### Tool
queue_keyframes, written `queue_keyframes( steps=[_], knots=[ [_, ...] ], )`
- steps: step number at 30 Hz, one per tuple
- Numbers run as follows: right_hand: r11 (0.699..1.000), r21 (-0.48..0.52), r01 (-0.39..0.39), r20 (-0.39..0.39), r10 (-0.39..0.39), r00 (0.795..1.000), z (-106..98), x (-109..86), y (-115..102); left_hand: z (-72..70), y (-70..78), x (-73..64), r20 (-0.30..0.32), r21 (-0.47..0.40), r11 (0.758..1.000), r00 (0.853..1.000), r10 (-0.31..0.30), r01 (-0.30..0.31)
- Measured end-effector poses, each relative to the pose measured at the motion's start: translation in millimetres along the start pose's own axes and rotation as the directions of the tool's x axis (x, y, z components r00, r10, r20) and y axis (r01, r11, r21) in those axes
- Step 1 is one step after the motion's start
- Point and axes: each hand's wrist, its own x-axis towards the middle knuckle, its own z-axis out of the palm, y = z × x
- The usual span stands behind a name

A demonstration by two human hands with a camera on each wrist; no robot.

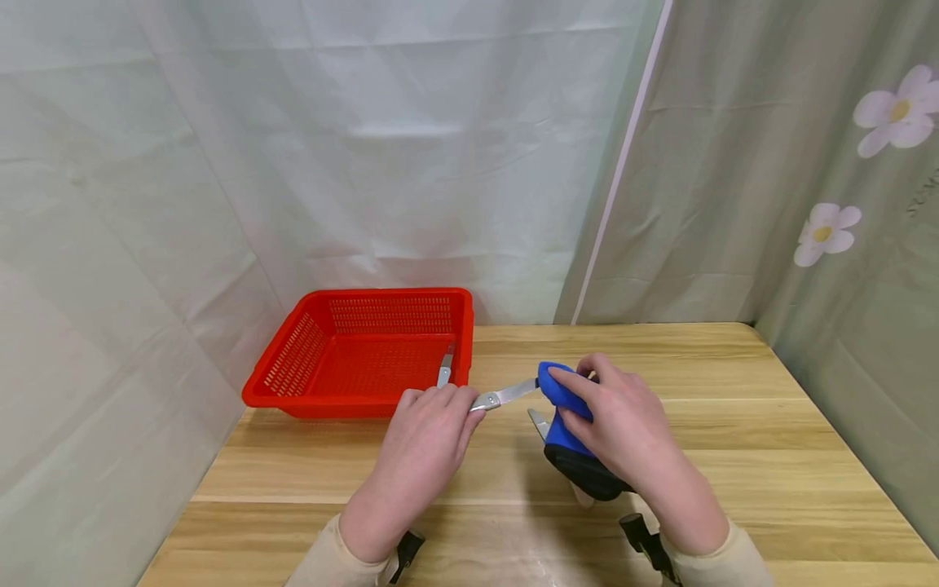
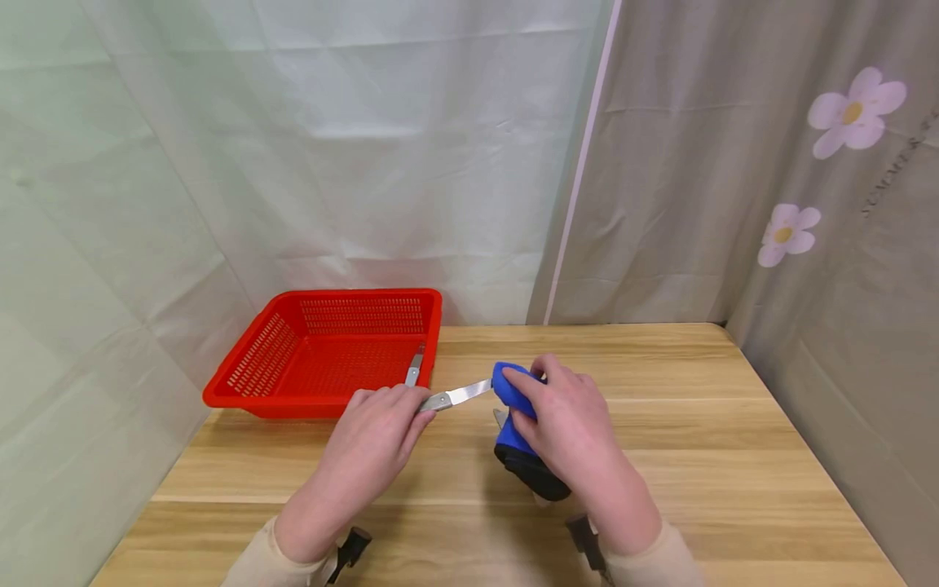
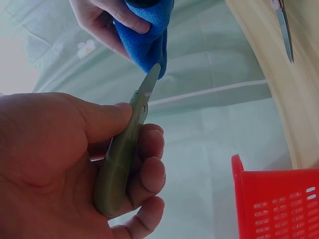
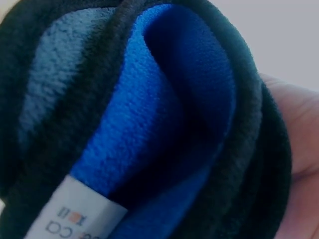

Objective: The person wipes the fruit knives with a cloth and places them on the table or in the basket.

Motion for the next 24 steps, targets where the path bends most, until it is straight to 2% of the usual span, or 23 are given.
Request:
queue_keyframes(
  steps=[7, 17, 24],
  knots=[
    [0.999, 0.011, -0.052, 0.019, 0.052, 0.998, -2.2, -0.7, 4.5, -0.5, -0.8, -1.2, -0.012, 0.0, 1.0, 1.0, 0.004, -0.004],
    [0.999, 0.014, -0.047, 0.015, 0.047, 0.999, -7.1, -1.9, 6.0, 0.3, -1.8, 1.5, -0.006, -0.002, 1.0, 1.0, -0.022, 0.022],
    [0.997, 0.031, -0.065, 0.027, 0.064, 0.998, -9.0, -1.3, 4.3, 5.1, -2.6, -0.6, -0.036, -0.076, 0.997, 0.999, -0.036, 0.033]
  ],
)
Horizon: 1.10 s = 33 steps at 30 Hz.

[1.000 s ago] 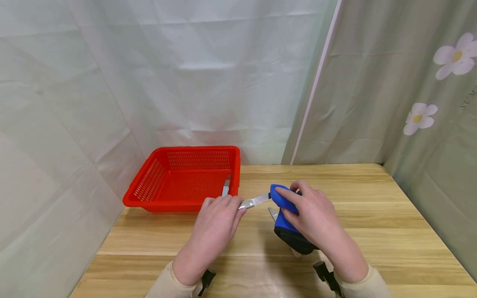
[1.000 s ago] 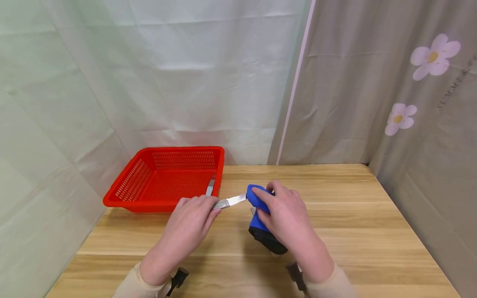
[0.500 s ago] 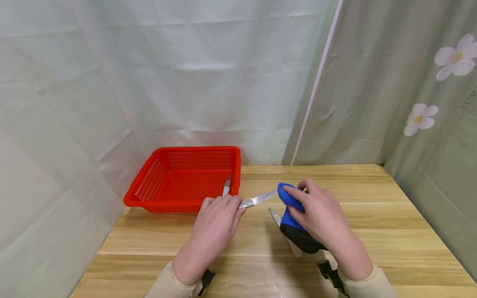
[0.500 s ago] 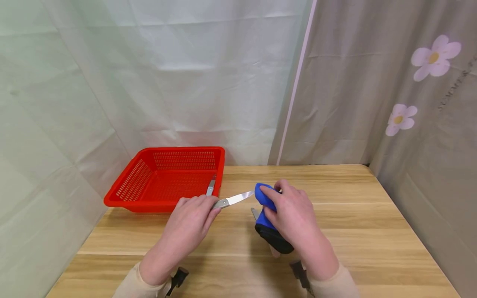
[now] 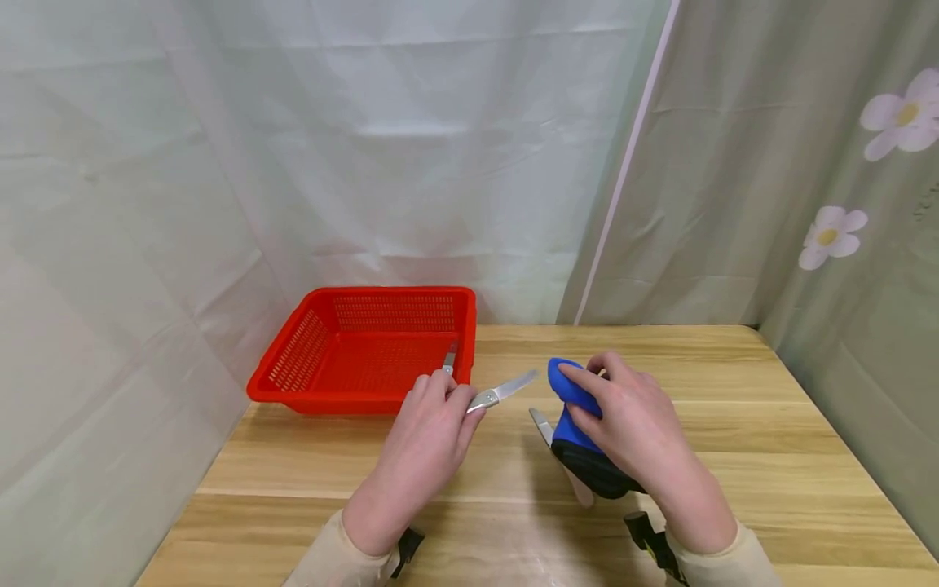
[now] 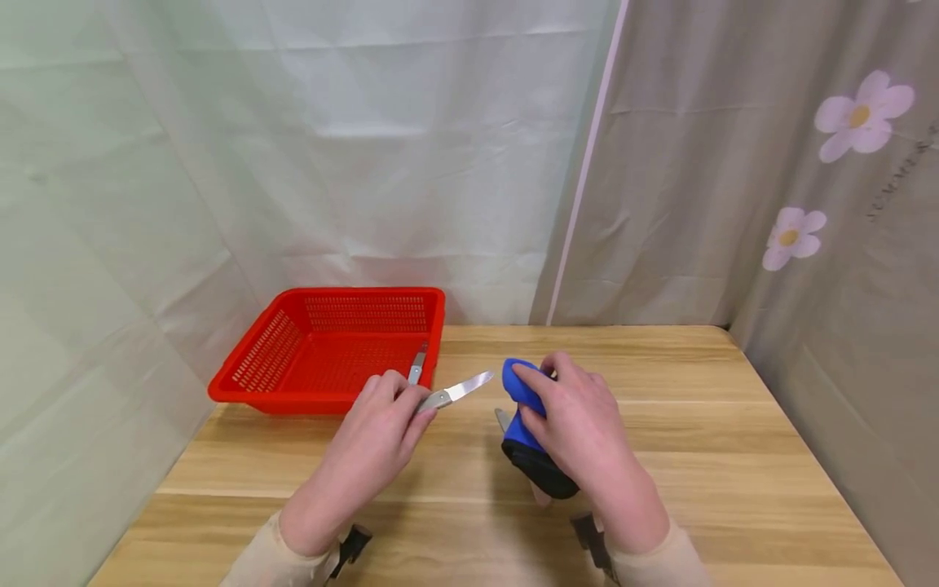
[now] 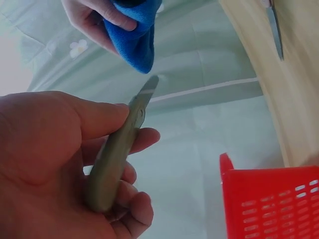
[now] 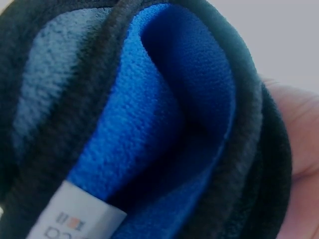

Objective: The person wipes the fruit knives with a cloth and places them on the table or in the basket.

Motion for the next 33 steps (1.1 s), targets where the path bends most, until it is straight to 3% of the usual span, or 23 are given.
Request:
queue_keyframes(
  steps=[4, 11, 20, 28, 33],
  knots=[
    [1.0, 0.004, 0.0, 0.004, 0.0, 1.0, -0.4, 0.3, 0.2, 2.3, -0.4, -3.0, -0.008, -0.029, 0.999, 1.0, -0.026, 0.026],
    [1.0, 0.012, 0.018, -0.002, -0.017, 1.0, 0.4, 1.4, -0.8, 1.2, -4.3, -7.2, -0.031, 0.011, 0.998, 0.997, -0.065, 0.065],
    [0.999, -0.001, 0.033, 0.002, -0.033, 0.999, 6.4, 1.2, -0.9, -4.9, -10.3, -6.1, 0.004, 0.108, 0.994, 1.0, -0.024, 0.023],
    [0.997, -0.011, 0.072, -0.01, -0.072, 0.997, 8.3, 4.0, -2.0, -14.8, -21.8, 2.8, -0.004, 0.16, 0.987, 1.0, -0.027, 0.027],
    [0.997, -0.006, 0.079, -0.012, -0.079, 0.997, 9.6, 8.9, -1.7, -22.8, -33.4, 13.7, 0.043, 0.174, 0.982, 0.996, -0.078, 0.069]
  ],
)
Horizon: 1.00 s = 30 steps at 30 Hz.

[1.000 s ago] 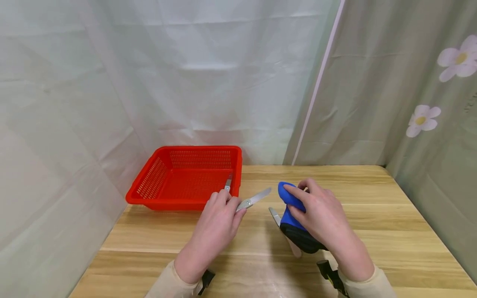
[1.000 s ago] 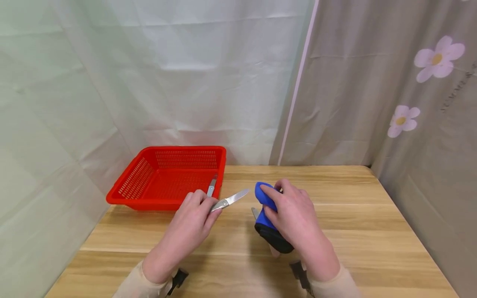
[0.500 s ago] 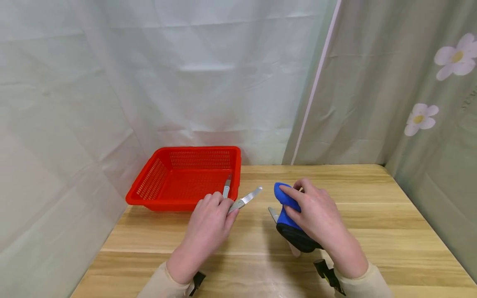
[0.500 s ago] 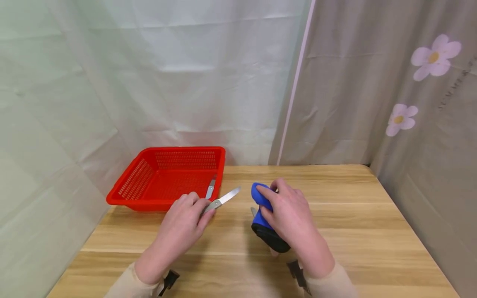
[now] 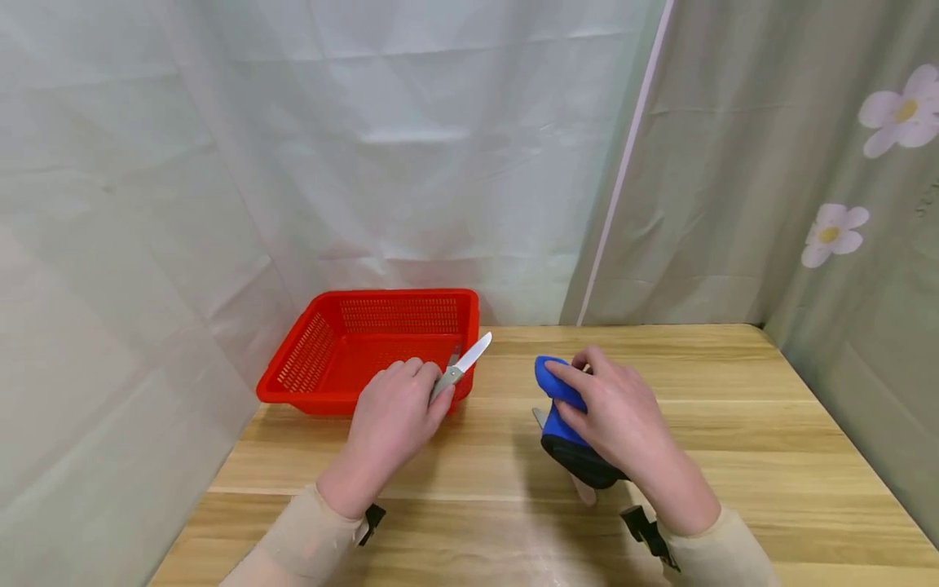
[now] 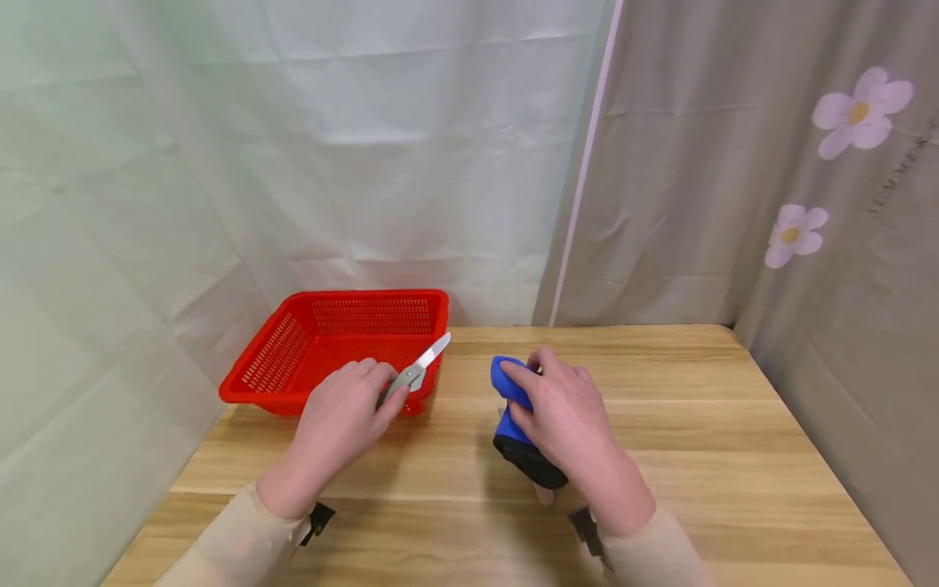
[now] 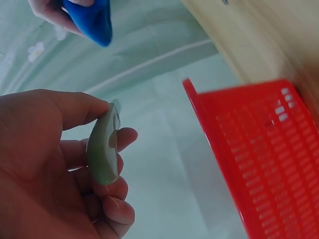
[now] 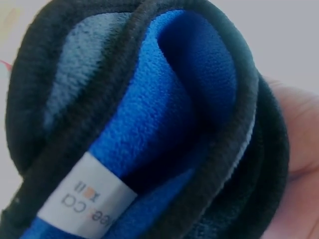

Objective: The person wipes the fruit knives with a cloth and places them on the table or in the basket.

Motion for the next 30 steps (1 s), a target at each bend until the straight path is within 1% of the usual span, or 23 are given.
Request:
queue_keyframes(
  steps=[3, 6, 8, 11, 15, 19, 22, 26, 30],
  knots=[
    [1.0, -0.005, -0.004, 0.011, 0.004, 1.0, 1.7, 2.8, 0.6, -1.7, -8.1, 8.7, 0.057, -0.005, 0.999, 0.998, -0.039, 0.039],
    [1.0, -0.011, -0.012, 0.028, 0.012, 1.0, 3.7, 4.8, 0.7, -1.3, -16.2, 19.3, 0.108, -0.006, 0.997, 0.991, -0.074, 0.075],
    [1.0, -0.012, -0.018, 0.039, 0.018, 0.999, 4.8, 5.4, 0.3, 0.0, -21.5, 26.6, 0.136, -0.003, 0.995, 0.986, -0.096, 0.097],
    [1.0, -0.015, -0.022, 0.05, 0.023, 0.998, 6.4, 6.0, -0.8, 1.5, -29.0, 36.0, 0.189, 0.011, 0.991, 0.972, -0.137, 0.137],
    [1.0, -0.014, -0.026, 0.055, 0.027, 0.998, 7.2, 7.2, -2.5, 3.2, -39.3, 44.7, 0.26, 0.031, 0.981, 0.946, -0.193, 0.192],
    [0.999, -0.01, -0.03, 0.048, 0.031, 0.998, 9.0, 9.5, -1.5, 7.6, -49.1, 52.8, 0.309, 0.043, 0.973, 0.923, -0.228, 0.227],
    [0.999, -0.01, -0.032, 0.048, 0.032, 0.998, 11.6, 10.7, -0.8, 12.6, -55.0, 58.6, 0.349, 0.044, 0.965, 0.901, -0.258, 0.259],
    [0.999, -0.007, -0.038, 0.061, 0.039, 0.997, 15.8, 11.1, 0.2, 22.5, -61.1, 67.1, 0.414, 0.052, 0.95, 0.859, -0.301, 0.307],
    [0.999, -0.008, -0.047, 0.072, 0.047, 0.996, 18.5, 9.7, 1.3, 33.8, -63.4, 76.0, 0.468, 0.084, 0.943, 0.823, -0.322, 0.321]
  ],
)
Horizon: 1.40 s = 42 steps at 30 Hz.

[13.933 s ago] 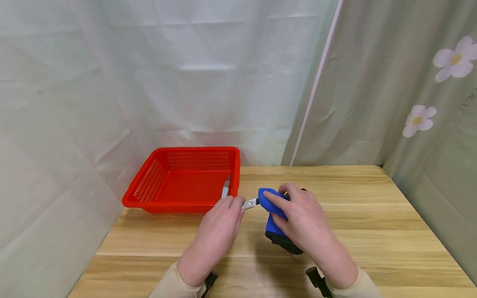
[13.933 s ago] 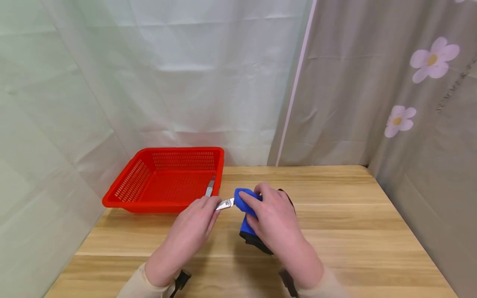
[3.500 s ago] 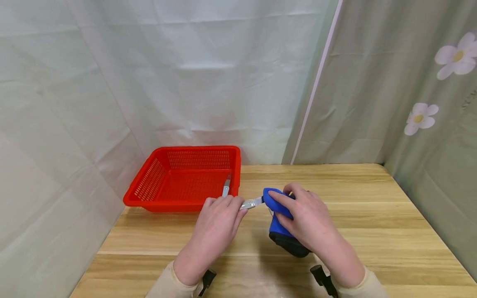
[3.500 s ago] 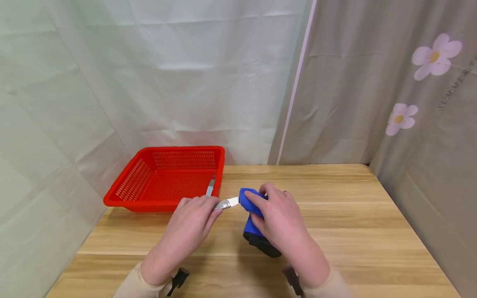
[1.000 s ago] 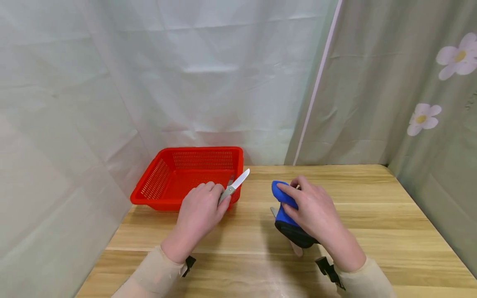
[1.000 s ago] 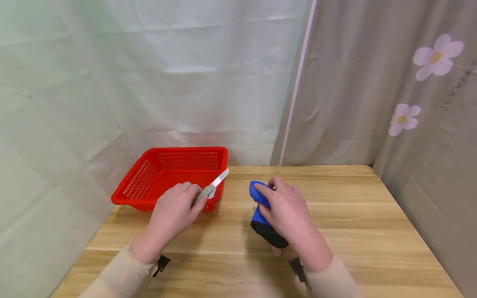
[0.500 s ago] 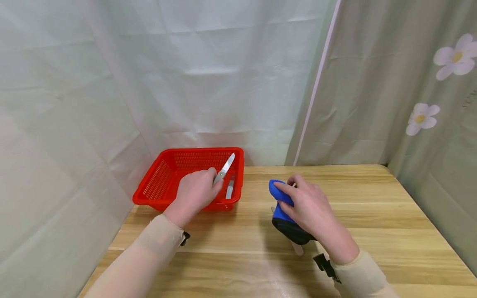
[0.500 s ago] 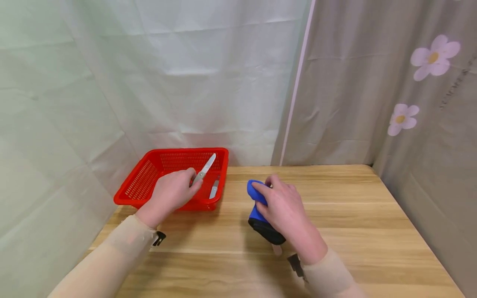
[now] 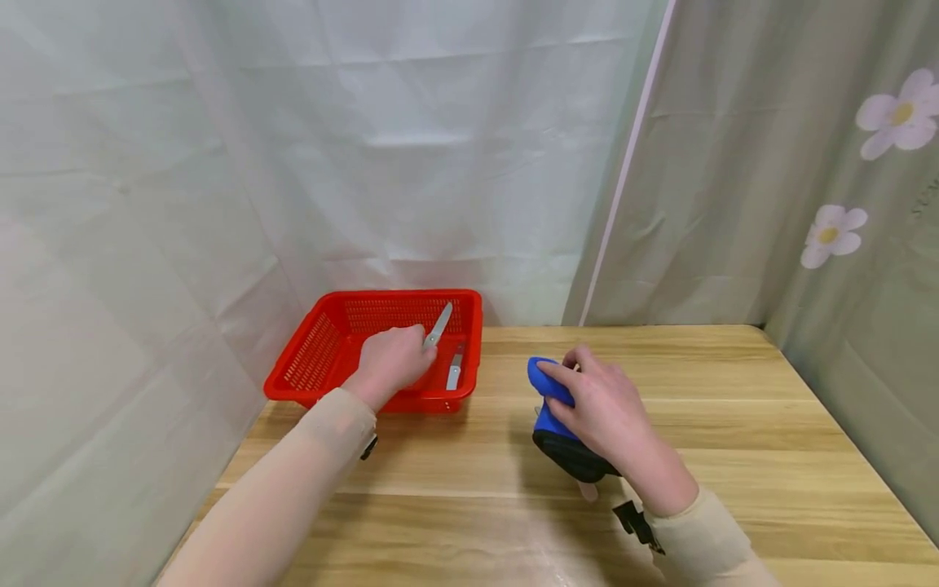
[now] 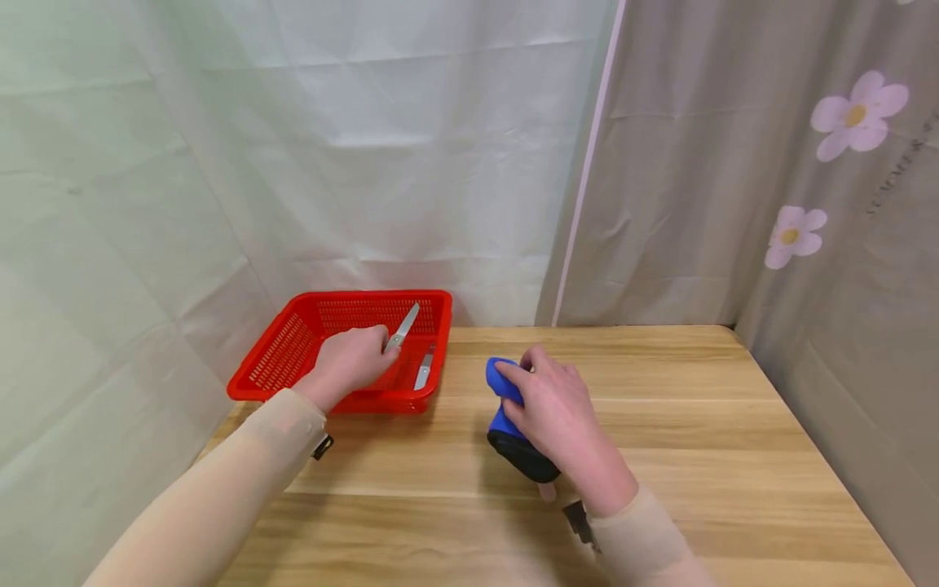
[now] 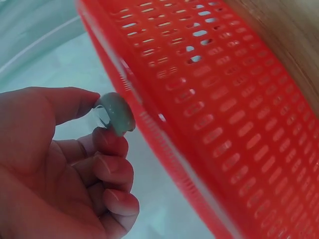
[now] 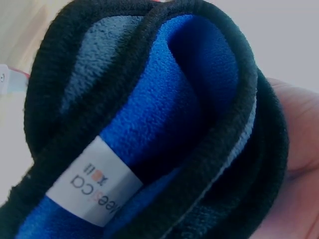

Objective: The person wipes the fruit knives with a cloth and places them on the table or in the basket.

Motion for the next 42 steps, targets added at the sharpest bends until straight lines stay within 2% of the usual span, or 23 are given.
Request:
queue_keyframes(
  steps=[8, 14, 21, 25, 33, 39, 42],
  knots=[
    [1.0, 0.005, -0.006, 0.002, 0.006, 1.0, 0.9, -2.3, -1.5, 10.1, 4.2, 16.1, 0.108, -0.027, 0.996, 0.991, -0.078, 0.081],
    [1.0, 0.0, -0.001, 0.0, 0.001, 1.0, 2.0, -4.6, -1.0, 21.5, 2.4, 23.5, 0.145, -0.047, 0.992, 0.984, -0.107, 0.115],
    [1.0, -0.006, 0.0, 0.002, 0.0, 1.0, 5.2, -5.8, 1.2, 33.0, -0.2, 30.1, 0.151, -0.069, 0.987, 0.979, -0.135, 0.147],
    [1.0, -0.006, 0.018, -0.006, -0.018, 1.0, 6.4, -6.9, 2.6, 38.2, -1.3, 32.8, 0.181, -0.088, 0.98, 0.971, -0.158, 0.176],
    [1.0, 0.001, 0.007, -0.003, -0.007, 1.0, 8.2, -8.3, 4.6, 45.0, -1.9, 36.0, 0.236, -0.078, 0.981, 0.96, -0.153, 0.176],
    [1.0, 0.007, -0.007, 0.035, 0.007, 0.999, 9.3, -7.2, 4.5, 44.8, -2.2, 35.0, 0.256, -0.07, 0.986, 0.958, -0.129, 0.151],
    [1.0, 0.018, -0.015, 0.05, 0.014, 0.999, 9.3, -7.8, 4.5, 46.3, -2.2, 36.5, 0.268, -0.082, 0.982, 0.953, -0.14, 0.167]
  ],
)
